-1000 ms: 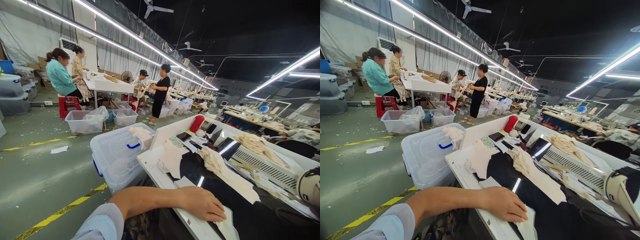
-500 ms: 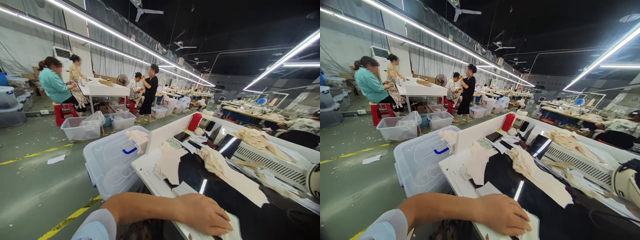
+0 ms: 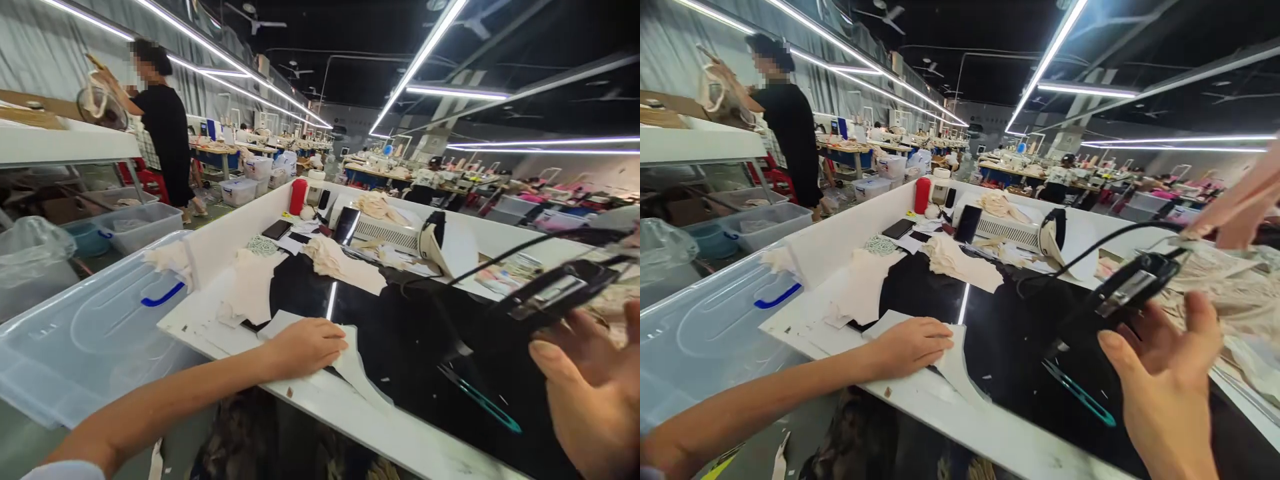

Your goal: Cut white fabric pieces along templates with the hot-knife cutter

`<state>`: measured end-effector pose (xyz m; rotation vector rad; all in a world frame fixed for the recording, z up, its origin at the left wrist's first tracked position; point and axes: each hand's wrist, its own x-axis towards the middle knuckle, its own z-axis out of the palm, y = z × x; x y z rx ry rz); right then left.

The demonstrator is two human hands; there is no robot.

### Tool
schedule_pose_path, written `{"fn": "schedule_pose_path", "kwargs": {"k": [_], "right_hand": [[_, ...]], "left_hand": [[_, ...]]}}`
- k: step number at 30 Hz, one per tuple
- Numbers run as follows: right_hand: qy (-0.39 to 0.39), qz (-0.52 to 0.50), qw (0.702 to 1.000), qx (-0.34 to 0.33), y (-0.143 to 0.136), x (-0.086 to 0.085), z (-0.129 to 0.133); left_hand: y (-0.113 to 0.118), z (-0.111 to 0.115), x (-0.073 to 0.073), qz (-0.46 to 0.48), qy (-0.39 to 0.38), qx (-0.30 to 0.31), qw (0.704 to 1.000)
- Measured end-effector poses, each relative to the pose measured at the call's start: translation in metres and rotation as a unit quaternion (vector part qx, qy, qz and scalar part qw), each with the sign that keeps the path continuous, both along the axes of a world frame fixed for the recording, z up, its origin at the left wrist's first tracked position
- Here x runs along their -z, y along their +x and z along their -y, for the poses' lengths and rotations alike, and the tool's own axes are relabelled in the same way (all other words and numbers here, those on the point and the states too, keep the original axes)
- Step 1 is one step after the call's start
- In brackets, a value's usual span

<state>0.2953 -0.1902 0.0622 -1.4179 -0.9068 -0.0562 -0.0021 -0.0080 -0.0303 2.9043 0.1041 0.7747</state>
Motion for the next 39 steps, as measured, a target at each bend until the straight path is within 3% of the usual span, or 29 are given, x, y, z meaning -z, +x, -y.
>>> {"fn": "schedule_pose_path", "kwargs": {"k": [7, 12, 18, 21, 27, 39], "right_hand": [[0.037, -0.032, 0.999, -0.019, -0.003, -0.010, -0.043], [0.050, -0.072, 0.995, -0.054, -0.019, -0.006, -0.070], [0.081, -0.077, 0.990, -0.091, -0.041, -0.002, -0.090], [0.109, -0.064, 0.986, -0.107, -0.055, 0.003, -0.098], [0.172, -0.089, 0.971, -0.139, -0.080, 0.017, -0.113], [0.197, -0.133, 0.953, -0.188, -0.089, 0.026, -0.130]], "left_hand": [[-0.006, 0.006, -0.006, -0.019, -0.018, 0.015, 1.000], [0.001, 0.006, -0.021, -0.017, -0.032, 0.021, 0.999], [0.031, -0.006, -0.040, -0.106, -0.092, -0.099, 0.985], [0.042, -0.010, -0.039, -0.138, -0.125, -0.130, 0.974], [0.044, -0.011, -0.029, -0.109, -0.220, -0.124, 0.961], [0.044, -0.006, -0.031, -0.132, -0.282, -0.151, 0.938]]}}
